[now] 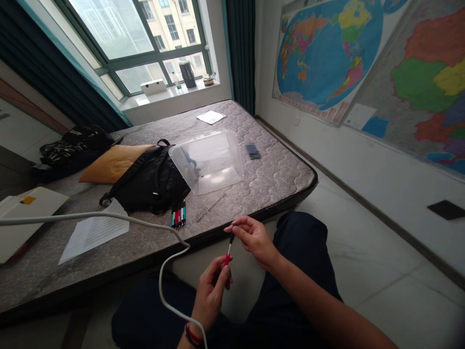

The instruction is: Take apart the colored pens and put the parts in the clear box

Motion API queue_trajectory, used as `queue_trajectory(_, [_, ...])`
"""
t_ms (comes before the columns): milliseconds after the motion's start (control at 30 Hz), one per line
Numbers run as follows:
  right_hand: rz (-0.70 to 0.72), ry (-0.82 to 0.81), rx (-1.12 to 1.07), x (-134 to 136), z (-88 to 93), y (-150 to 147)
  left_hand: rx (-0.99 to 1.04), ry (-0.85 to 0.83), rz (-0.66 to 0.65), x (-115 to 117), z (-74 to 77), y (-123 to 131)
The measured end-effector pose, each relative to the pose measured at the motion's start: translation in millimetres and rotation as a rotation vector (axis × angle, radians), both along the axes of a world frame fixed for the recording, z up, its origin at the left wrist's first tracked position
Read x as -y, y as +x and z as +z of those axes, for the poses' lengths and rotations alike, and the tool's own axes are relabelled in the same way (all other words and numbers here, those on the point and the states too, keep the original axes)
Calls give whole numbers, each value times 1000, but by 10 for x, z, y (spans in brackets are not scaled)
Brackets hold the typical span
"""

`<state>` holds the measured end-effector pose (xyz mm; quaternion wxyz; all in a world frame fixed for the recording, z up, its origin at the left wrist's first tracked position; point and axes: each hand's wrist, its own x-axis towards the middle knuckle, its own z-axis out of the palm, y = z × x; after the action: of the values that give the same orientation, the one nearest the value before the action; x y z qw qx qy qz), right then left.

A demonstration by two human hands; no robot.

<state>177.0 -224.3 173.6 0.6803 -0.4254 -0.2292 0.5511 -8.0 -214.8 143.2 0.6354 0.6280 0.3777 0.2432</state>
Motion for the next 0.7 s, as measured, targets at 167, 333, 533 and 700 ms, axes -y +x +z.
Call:
queue_trajectory(167, [80, -22, -11, 37, -63, -150, 8, -5, 11, -20, -2, -7])
queue_trajectory(333, [84, -34, -11, 70, -146, -224, 17, -44, 25, -4, -4, 0])
queue_trajectory(533, [132, -27, 24, 78, -184, -215, 101, -173, 62, -16, 12, 19])
queue_trajectory(700, [114, -27, 1, 33, -175, -242, 136, -223, 112, -4, -25, 20])
